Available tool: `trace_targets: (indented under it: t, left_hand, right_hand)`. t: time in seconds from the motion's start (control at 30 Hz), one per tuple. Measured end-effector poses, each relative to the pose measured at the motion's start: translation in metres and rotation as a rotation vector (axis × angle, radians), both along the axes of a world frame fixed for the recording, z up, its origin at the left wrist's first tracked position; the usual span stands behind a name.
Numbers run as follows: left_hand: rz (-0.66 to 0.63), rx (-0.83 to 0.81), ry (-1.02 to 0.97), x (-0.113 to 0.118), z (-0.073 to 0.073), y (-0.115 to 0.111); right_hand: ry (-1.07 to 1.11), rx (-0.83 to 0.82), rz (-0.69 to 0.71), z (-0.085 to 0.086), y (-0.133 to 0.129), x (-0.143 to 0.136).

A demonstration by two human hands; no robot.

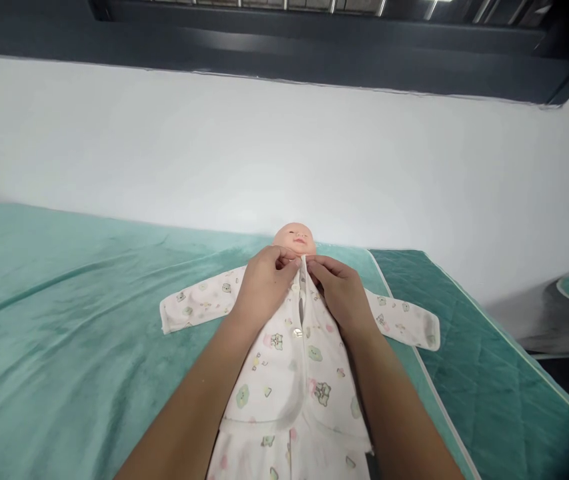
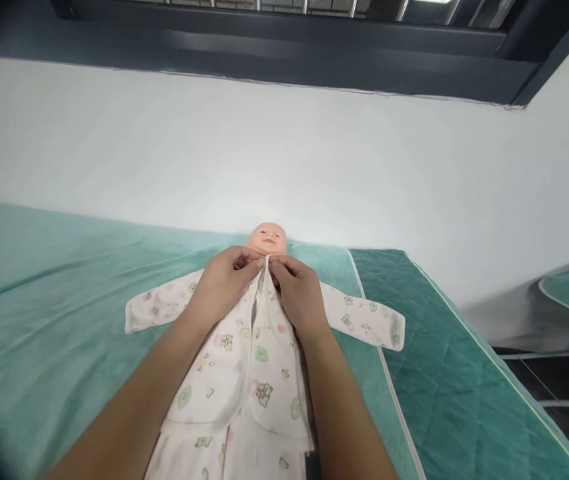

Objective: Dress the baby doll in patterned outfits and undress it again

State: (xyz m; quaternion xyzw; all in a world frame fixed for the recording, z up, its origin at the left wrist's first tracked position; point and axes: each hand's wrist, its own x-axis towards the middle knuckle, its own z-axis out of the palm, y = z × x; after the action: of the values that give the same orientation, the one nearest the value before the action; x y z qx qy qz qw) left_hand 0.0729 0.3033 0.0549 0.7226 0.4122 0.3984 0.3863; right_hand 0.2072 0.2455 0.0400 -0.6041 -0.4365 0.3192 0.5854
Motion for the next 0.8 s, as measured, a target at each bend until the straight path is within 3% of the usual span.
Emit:
trace_targets:
  t: [0.27,0.57,0.8]
  left_hand:
    - [0.004,-0.044,0.015,-0.0019,0.003,0.0012]
    - [-0.085,-0.083,-0.07,-0.0065,0.0009,0.0035]
    - [-0.057,-0.122,-0.021,-0.0059,0.0047,-0.0003]
  right_hand:
    - [-0.143,0.035,-0.082,0.004,-0.0001,-0.005]
    - [-0.225,0.059,-0.047,0.0036,0.0002,-0.0046]
    - [-0.294,0.024,-0.011,0.0057,-0.0012,-0.0058]
